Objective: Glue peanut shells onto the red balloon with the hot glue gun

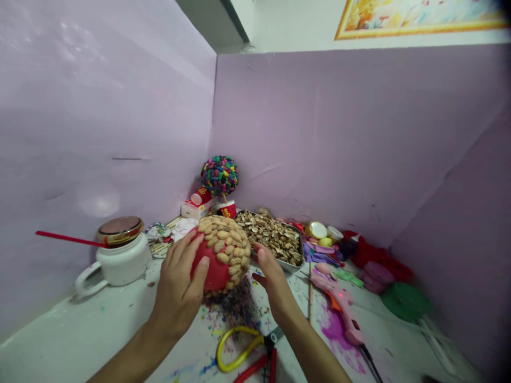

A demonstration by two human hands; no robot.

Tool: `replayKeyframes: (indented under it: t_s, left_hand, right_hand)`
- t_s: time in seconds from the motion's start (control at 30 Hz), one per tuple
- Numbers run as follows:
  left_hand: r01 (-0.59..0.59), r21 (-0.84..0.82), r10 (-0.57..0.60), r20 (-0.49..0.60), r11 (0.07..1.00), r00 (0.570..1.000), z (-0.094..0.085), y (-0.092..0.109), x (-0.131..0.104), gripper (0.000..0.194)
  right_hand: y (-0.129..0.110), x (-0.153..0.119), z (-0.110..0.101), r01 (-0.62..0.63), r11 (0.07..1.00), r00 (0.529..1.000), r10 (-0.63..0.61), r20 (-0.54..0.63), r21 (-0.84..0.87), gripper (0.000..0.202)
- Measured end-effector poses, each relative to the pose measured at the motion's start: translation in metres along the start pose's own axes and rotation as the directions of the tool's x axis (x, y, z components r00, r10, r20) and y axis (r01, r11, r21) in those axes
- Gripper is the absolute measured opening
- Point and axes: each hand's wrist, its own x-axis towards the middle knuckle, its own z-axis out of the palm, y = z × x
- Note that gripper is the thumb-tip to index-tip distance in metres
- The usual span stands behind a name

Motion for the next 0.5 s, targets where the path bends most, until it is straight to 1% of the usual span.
replayKeyframes:
  t_s: [0.1,0.23,0.33,0.43,0.5]
  left_hand:
    - [-0.037,0.070,0.036,0.011,0.997,0.999,-0.001,-0.002,0.002,0.043]
    - [-0.075,0.140,0.075,0.011,0.987,0.997,-0.001,-0.003,0.004,0.045]
    - [-0.123,0.195,0.116,0.050,0.973,0.992,0.002,-0.006,0.005,0.047]
    - [-0.169,0.245,0.160,0.057,0.955,0.985,0.005,-0.008,0.004,0.049]
    - [-0.176,0.262,0.171,0.044,0.949,0.984,0.005,-0.008,0.003,0.050]
  right_hand:
    - [-0.007,-0.006,-0.026,-0.009,1.000,0.994,0.007,-0.107,-0.020,0.048]
    - [-0.018,-0.018,-0.076,-0.028,0.997,0.963,0.007,-0.271,-0.075,0.030]
    - [-0.021,-0.028,-0.112,-0.078,0.988,0.935,0.028,-0.355,-0.130,0.026]
    - [-0.019,-0.037,-0.133,-0.087,0.979,0.919,0.007,-0.394,-0.185,0.027]
    - [-0.015,-0.041,-0.137,-0.073,0.969,0.920,-0.027,-0.390,-0.238,0.027]
